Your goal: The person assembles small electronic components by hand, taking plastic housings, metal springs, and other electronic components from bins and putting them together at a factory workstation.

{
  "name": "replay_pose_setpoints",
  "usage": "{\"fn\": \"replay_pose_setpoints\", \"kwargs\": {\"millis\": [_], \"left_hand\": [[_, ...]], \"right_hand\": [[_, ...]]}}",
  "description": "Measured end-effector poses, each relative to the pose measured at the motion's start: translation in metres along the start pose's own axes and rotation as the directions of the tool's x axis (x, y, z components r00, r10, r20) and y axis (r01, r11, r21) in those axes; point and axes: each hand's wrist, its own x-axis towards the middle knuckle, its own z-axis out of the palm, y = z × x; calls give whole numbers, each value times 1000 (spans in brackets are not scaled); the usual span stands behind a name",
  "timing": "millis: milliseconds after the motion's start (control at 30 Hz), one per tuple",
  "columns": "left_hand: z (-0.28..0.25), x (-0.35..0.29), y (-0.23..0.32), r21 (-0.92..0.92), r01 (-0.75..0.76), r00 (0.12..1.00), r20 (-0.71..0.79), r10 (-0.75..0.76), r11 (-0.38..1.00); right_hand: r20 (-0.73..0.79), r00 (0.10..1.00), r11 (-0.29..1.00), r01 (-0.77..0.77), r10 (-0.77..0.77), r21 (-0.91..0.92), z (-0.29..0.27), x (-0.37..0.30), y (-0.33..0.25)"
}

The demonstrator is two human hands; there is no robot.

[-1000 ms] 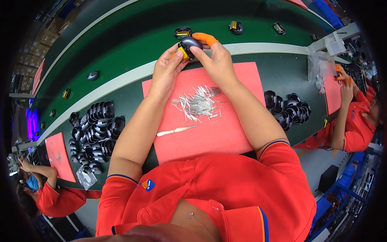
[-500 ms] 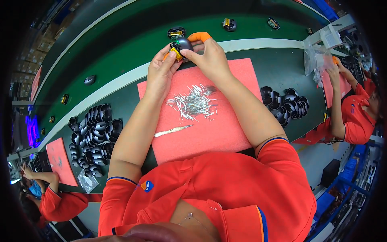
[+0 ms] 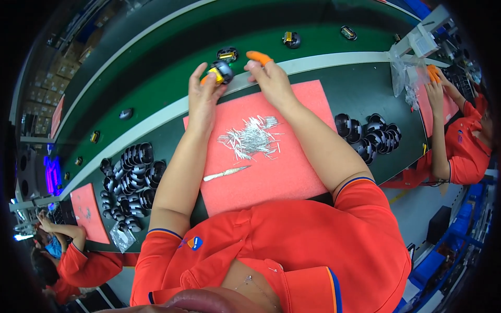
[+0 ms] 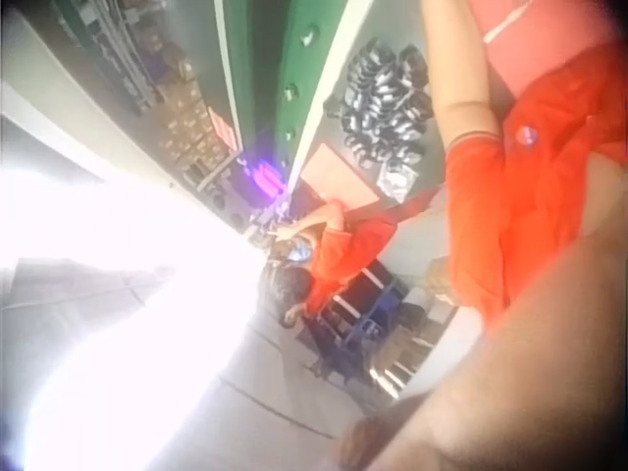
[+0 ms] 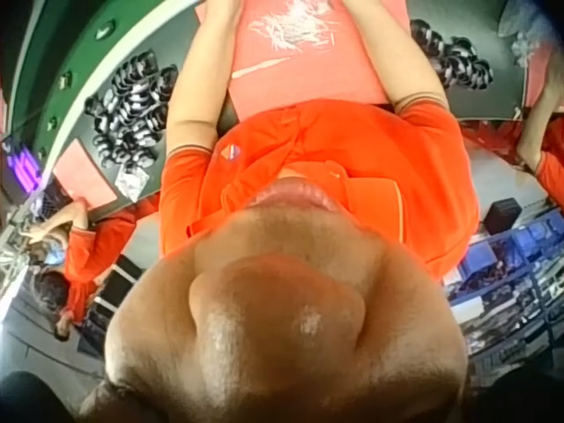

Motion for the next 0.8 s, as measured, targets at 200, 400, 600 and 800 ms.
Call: {"fn": "replay_pose_setpoints", "kwargs": {"millis": [200, 400, 600, 800], "left_hand": [[-34, 50, 15, 515, -118, 979, -84, 187, 849], [-88, 83, 15, 889, -109, 966, -11, 260, 444], [-100, 98, 2, 904, -143, 933, -13, 360, 403], [-68, 83, 32, 676, -324, 889, -23, 458, 663]], "right_hand": [[128, 992, 992, 13, 3, -126, -6, -3, 9], [116, 992, 953, 86, -54, -290, -2, 1, 17], [136, 988, 926, 120, -76, -357, -3, 2, 17], [83, 983, 929, 180, -161, -323, 4, 3, 15]]}}
